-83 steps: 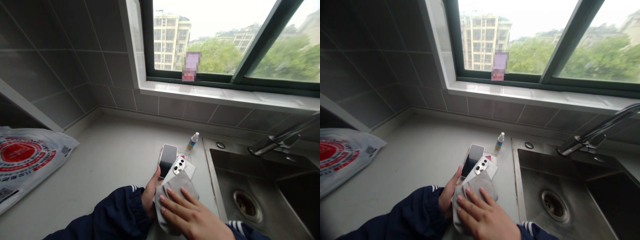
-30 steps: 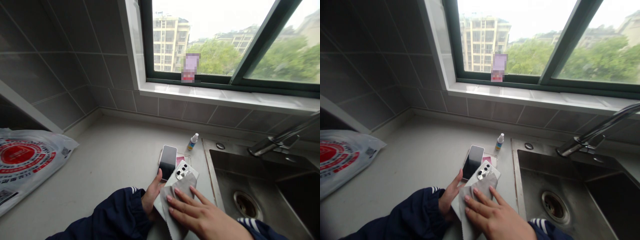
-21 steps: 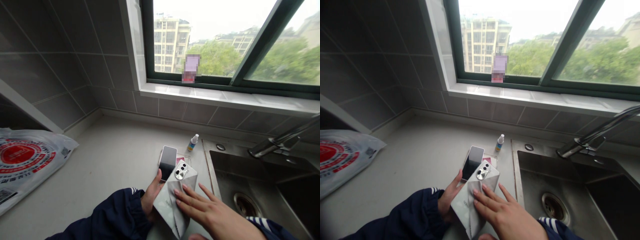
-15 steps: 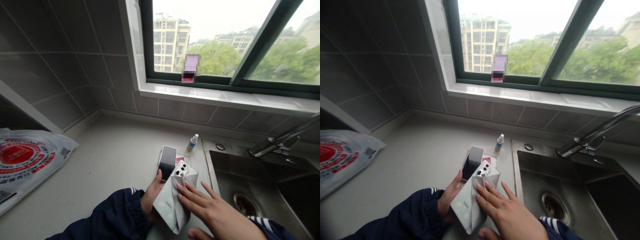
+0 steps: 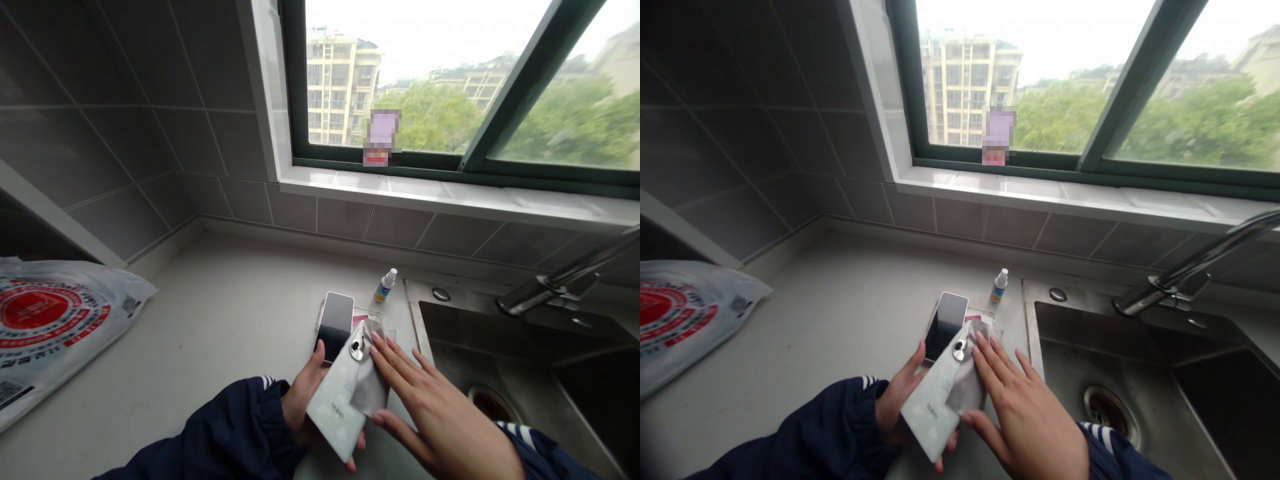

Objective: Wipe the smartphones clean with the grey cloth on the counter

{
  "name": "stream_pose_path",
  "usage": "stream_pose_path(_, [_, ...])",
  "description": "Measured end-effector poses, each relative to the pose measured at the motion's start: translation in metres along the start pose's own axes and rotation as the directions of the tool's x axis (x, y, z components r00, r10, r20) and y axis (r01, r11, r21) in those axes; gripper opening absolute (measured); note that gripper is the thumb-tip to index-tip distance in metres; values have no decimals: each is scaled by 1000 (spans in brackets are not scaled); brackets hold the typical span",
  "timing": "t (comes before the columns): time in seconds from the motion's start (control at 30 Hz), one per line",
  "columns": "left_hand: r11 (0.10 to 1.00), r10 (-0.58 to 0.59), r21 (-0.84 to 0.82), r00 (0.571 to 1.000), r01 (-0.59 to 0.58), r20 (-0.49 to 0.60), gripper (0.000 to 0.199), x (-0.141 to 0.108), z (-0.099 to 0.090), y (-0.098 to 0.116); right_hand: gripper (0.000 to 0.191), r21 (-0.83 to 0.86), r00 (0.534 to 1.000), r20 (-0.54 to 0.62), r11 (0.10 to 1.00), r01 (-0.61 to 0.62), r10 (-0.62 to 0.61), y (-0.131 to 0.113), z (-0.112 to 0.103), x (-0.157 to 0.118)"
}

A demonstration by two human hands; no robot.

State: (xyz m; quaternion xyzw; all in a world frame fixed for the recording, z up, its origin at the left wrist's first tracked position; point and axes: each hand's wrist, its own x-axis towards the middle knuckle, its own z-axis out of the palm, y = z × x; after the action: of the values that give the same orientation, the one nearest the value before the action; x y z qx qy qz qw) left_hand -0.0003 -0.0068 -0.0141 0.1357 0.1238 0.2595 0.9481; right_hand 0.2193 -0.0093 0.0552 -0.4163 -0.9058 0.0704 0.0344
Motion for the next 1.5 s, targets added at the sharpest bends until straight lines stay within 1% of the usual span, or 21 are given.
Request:
stream_pose_path(0.13, [999, -33, 27, 998, 31, 46, 105, -1, -6, -2, 76, -43, 1000, -23, 999, -17, 16, 1, 2, 2])
stream_pose_path(0.23, [995, -80, 66, 994, 75, 74, 103, -2, -10, -4, 75, -69, 998, -66, 998, -5, 1, -5, 4, 6])
stream_pose_path(0.27, [995, -76, 74, 994, 71, 73, 101, -2, -10, -4, 74, -72, 997, -81, 997, 9, -15, -9, 5, 7])
stream_pose_path(0.33, [997, -12, 71, 998, 8, 57, 94, -1, -6, -6, 72, -75, 992, -103, 995, 65, -72, -18, 9, 11])
stream_pose_path(0.37, [996, 70, 53, 997, -71, 22, 89, -1, -2, -6, 71, -78, 988, -105, 991, 109, -117, -23, 12, 12])
stream_pose_path(0.4, [992, 122, 19, 992, -122, 4, 85, 0, 2, -6, 71, -80, 980, -105, 984, 162, -170, -27, 15, 13])
stream_pose_path(0.43, [990, 140, -29, 990, -140, -8, 83, 0, 6, -5, 74, -81, 968, -102, 971, 223, -231, -32, 19, 15])
stream_pose_path(0.5, [978, 126, -162, 991, -132, -43, 86, -1, 12, -4, 78, -89, 941, -127, 949, 304, -314, -38, 26, 17])
stream_pose_path(0.6, [952, 61, -291, 992, -91, -110, 89, -2, 11, -2, 78, -133, 901, -177, 917, 376, -395, -44, 34, 18])
stream_pose_path(0.67, [933, 23, -352, 988, -77, -156, 86, -3, 7, -2, 71, -174, 880, -199, 899, 401, -431, -45, 35, 17])
stream_pose_path(0.73, [921, -9, -384, 984, -62, -181, 85, -3, 5, -2, 57, -208, 865, -201, 883, 421, -460, -46, 33, 16])
stream_pose_path(0.77, [925, -12, -375, 981, -62, -191, 86, -3, 6, -1, 50, -219, 857, -197, 873, 436, -477, -46, 32, 16])
stream_pose_path(0.83, [947, 16, -309, 975, -86, -221, 89, -3, 10, 0, 40, -227, 833, -185, 847, 481, -522, -47, 29, 15])
stream_pose_path(0.93, [971, 69, -201, 956, -130, -285, 92, -3, 17, 1, 35, -224, 801, -168, 814, 536, -574, -49, 25, 16])
stream_pose_path(1.0, [974, 72, -185, 952, -131, -297, 92, -4, 18, 2, 35, -219, 801, -157, 812, 542, -577, -49, 23, 16])
stream_pose_path(1.13, [977, 81, -166, 956, -132, -281, 93, -4, 14, 0, 36, -174, 815, -127, 822, 542, -565, -46, 18, 16])
stream_pose_path(1.2, [978, 101, -155, 964, -142, -244, 95, -3, 12, 0, 37, -116, 832, -107, 838, 533, -544, -43, 13, 15])
stream_pose_path(1.27, [975, 126, -158, 975, -156, -184, 98, -2, 11, 0, 40, -48, 853, -74, 856, 515, -517, -39, 6, 14])
stream_pose_path(1.37, [966, 166, -185, 981, -182, -99, 98, 0, 14, 0, 49, 50, 886, 11, 885, 463, -464, -30, -8, 11])
stream_pose_path(1.43, [960, 185, -201, 980, -195, -69, 97, 1, 17, 1, 55, 79, 904, 80, 906, 415, -421, -25, -14, 9])
stream_pose_path(1.5, [960, 182, -207, 982, -188, -48, 96, 2, 19, 1, 58, 69, 924, 129, 933, 354, -360, -22, -16, 8])
